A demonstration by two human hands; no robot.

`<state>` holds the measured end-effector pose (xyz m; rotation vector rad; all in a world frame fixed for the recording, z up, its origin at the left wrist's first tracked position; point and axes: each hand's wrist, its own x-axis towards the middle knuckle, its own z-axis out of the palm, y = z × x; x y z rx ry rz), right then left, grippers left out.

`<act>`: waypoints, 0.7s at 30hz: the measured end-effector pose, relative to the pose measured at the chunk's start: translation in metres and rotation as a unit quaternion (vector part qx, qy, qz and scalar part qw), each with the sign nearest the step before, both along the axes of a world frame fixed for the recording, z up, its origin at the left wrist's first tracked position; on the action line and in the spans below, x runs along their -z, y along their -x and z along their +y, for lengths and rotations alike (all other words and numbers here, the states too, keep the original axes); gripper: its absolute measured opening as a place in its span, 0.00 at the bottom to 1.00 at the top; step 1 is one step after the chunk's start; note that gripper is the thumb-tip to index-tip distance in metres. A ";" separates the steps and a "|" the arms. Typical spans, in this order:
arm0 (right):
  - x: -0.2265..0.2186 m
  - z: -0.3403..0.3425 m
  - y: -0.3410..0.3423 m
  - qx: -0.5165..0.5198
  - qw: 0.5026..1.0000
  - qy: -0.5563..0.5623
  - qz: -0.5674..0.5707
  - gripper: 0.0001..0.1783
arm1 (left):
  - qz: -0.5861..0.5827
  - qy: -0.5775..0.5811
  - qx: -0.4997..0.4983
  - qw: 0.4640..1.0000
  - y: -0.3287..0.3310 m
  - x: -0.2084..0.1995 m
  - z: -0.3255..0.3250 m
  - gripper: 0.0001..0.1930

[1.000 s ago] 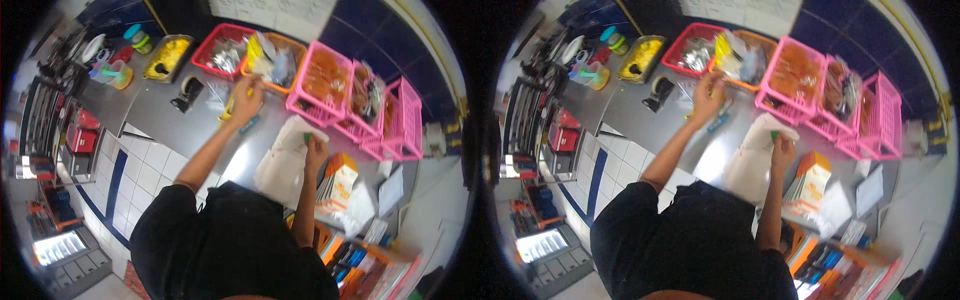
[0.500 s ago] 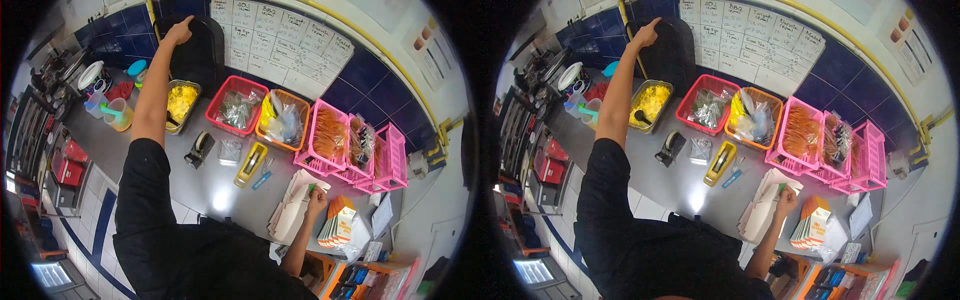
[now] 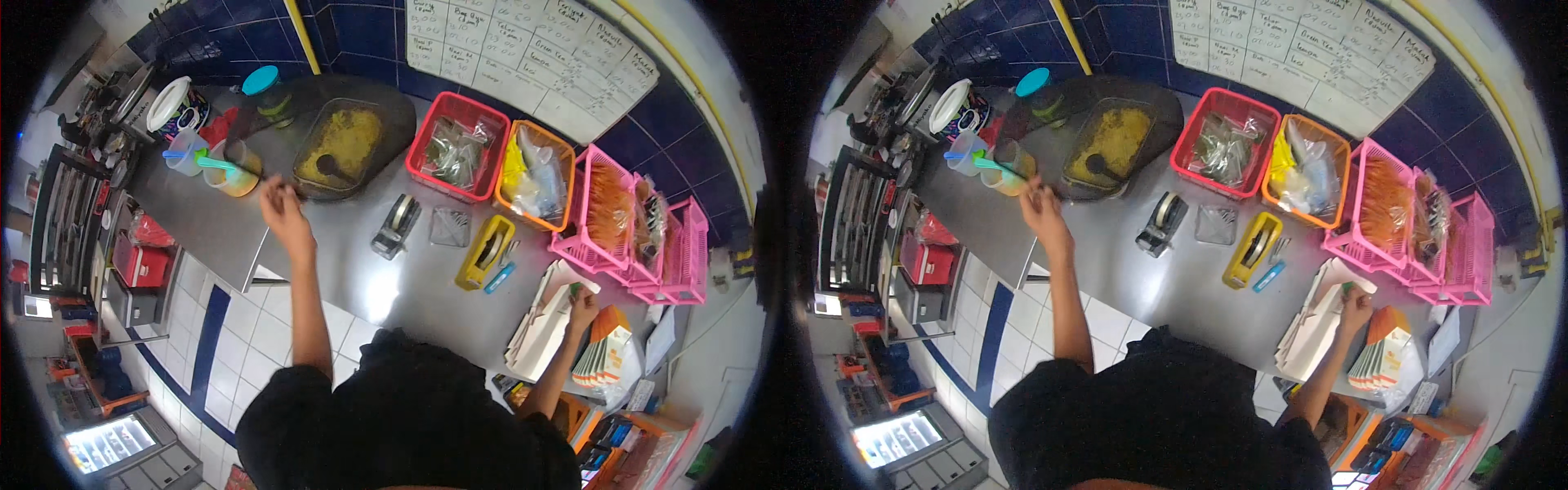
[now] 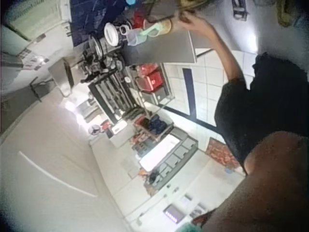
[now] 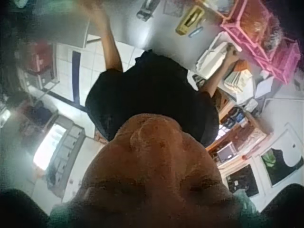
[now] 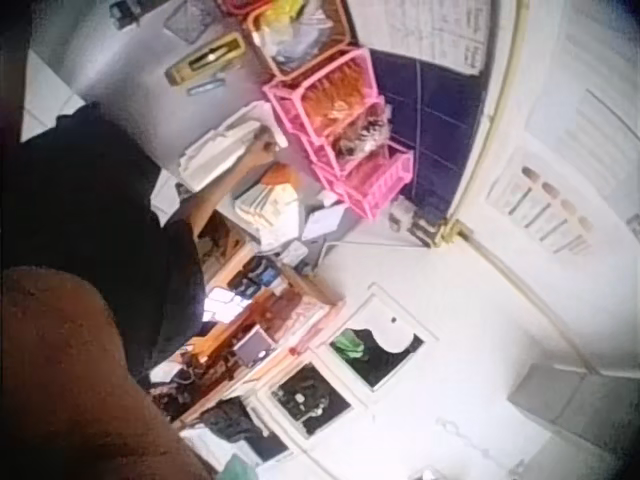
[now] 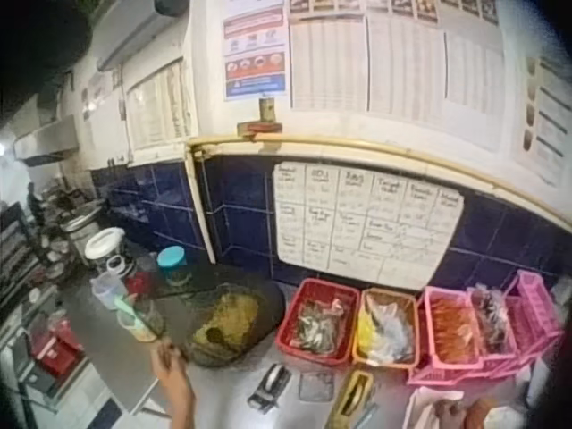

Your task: The person folds flat cardboard sheets into food boxes by hand and stacks the assembled boxes on the counter.

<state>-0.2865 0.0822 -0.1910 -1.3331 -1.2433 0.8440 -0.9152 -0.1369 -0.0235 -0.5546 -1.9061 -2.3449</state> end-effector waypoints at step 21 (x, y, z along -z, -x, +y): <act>-0.037 -0.010 0.010 -0.044 0.998 0.048 0.018 0.12 | -0.003 0.072 0.033 0.997 -0.123 0.136 0.011 0.18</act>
